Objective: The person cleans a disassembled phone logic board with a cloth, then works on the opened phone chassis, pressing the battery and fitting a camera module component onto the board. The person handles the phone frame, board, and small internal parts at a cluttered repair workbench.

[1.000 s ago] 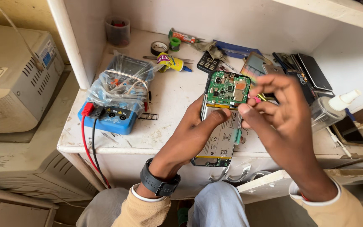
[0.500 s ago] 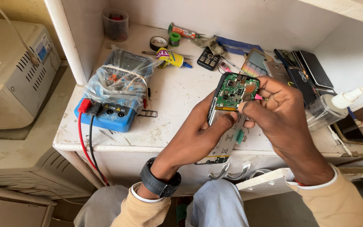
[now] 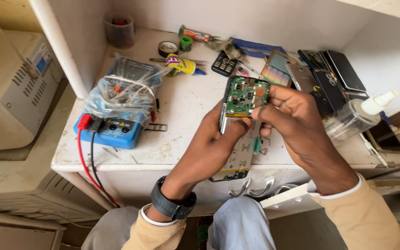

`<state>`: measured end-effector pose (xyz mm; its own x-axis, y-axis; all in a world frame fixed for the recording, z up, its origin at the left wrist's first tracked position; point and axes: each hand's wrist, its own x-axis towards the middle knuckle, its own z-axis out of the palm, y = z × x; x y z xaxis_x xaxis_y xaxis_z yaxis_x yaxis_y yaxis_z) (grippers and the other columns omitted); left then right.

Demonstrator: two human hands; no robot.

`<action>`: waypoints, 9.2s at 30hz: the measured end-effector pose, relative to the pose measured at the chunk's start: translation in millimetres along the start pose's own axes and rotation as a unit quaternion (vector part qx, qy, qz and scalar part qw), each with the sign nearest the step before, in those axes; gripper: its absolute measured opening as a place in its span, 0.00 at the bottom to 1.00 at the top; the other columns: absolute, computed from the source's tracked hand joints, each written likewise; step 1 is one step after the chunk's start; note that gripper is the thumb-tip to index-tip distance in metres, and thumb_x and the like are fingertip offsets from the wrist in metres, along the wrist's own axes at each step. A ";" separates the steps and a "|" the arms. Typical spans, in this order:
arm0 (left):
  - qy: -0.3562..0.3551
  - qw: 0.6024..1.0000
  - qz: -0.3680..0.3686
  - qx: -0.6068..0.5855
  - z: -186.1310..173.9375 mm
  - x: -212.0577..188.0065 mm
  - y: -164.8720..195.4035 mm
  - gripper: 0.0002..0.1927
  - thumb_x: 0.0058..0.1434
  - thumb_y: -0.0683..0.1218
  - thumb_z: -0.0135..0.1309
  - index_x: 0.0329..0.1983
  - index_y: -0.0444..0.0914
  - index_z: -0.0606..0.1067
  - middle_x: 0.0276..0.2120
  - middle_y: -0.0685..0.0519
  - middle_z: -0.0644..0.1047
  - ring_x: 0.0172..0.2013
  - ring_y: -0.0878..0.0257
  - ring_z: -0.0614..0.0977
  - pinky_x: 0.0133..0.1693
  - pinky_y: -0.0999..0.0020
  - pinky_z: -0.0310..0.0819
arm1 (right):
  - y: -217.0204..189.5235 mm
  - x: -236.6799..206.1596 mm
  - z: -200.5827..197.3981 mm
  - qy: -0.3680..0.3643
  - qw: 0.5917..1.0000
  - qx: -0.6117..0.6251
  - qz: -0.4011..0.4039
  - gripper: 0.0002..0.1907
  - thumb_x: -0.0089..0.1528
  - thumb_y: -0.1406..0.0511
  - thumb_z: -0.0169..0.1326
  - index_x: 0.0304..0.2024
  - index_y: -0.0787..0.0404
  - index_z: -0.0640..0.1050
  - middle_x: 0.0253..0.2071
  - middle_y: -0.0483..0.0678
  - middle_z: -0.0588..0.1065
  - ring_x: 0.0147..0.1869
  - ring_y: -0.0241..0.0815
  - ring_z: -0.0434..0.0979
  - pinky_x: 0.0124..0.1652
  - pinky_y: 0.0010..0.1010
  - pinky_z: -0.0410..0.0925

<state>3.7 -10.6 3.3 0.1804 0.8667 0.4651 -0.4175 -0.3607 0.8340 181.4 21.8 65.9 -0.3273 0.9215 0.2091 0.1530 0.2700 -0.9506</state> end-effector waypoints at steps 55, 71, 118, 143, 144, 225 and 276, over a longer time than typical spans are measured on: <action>0.114 0.990 -0.066 -0.056 -4.4 4.8 -5.4 0.15 0.70 0.45 0.48 0.57 0.36 0.72 0.43 0.53 0.79 0.41 0.68 0.79 0.43 0.71 0.75 | 30.3 27.9 20.3 -0.024 0.988 0.145 0.057 0.11 0.61 0.67 0.58 0.46 0.59 0.79 0.36 0.35 0.74 0.34 0.20 0.64 0.28 0.16 0.51; 0.132 0.972 -0.042 -0.189 -2.3 6.1 6.6 0.23 0.67 0.43 0.42 0.66 0.38 0.68 0.55 0.50 0.78 0.51 0.64 0.77 0.53 0.65 0.74 | 12.4 -62.0 79.6 0.153 0.902 -0.309 -0.261 0.25 0.66 0.56 0.57 0.60 0.63 0.73 0.66 0.56 0.67 0.73 0.51 0.66 0.69 0.44 0.61; 0.121 0.965 0.003 -0.233 -5.7 9.1 12.1 0.28 0.65 0.35 0.38 0.70 0.33 0.59 0.62 0.41 0.73 0.54 0.48 0.81 0.47 0.54 0.83 | 28.3 -39.4 35.8 -0.003 0.994 0.090 0.060 0.31 0.64 0.66 0.54 0.66 0.59 0.56 0.38 0.53 0.77 0.31 0.36 0.74 0.33 0.28 0.70; 0.184 0.956 -0.039 -0.227 -1.4 7.0 17.2 0.16 0.67 0.39 0.45 0.58 0.31 0.69 0.48 0.40 0.82 0.38 0.55 0.86 0.35 0.62 0.85 | 18.6 -51.2 39.8 0.008 0.995 0.072 0.065 0.36 0.61 0.69 0.54 0.69 0.58 0.54 0.37 0.54 0.77 0.34 0.35 0.76 0.31 0.31 0.74; 0.182 0.955 -0.037 -0.229 -0.6 7.1 17.6 0.17 0.67 0.38 0.45 0.58 0.32 0.69 0.48 0.40 0.82 0.37 0.55 0.86 0.34 0.62 0.84 | 19.2 -52.2 39.6 0.007 0.996 0.070 0.057 0.36 0.62 0.69 0.55 0.69 0.58 0.54 0.36 0.54 0.77 0.33 0.35 0.75 0.31 0.31 0.75; 0.086 0.985 0.091 -0.121 4.5 -9.2 12.4 0.16 0.66 0.34 0.54 0.57 0.28 0.69 0.47 0.39 0.83 0.44 0.55 0.87 0.47 0.58 0.86 | 23.5 -69.7 26.5 0.019 0.999 -0.025 0.020 0.37 0.61 0.68 0.57 0.70 0.59 0.56 0.31 0.47 0.74 0.35 0.34 0.74 0.39 0.29 0.70; 0.144 0.989 0.028 -0.023 13.0 -3.8 6.1 0.16 0.66 0.41 0.53 0.56 0.31 0.77 0.42 0.55 0.78 0.43 0.71 0.77 0.49 0.74 0.74 | 5.2 -23.0 21.8 0.091 0.982 -0.045 -0.157 0.13 0.64 0.73 0.61 0.50 0.68 0.75 0.42 0.44 0.75 0.41 0.28 0.77 0.37 0.18 0.72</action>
<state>12.0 -20.6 10.5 -0.1016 0.9104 0.4010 -0.4603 -0.4004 0.7924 169.4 -4.1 51.1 -0.2016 0.8208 0.5345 0.1547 0.5655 -0.8101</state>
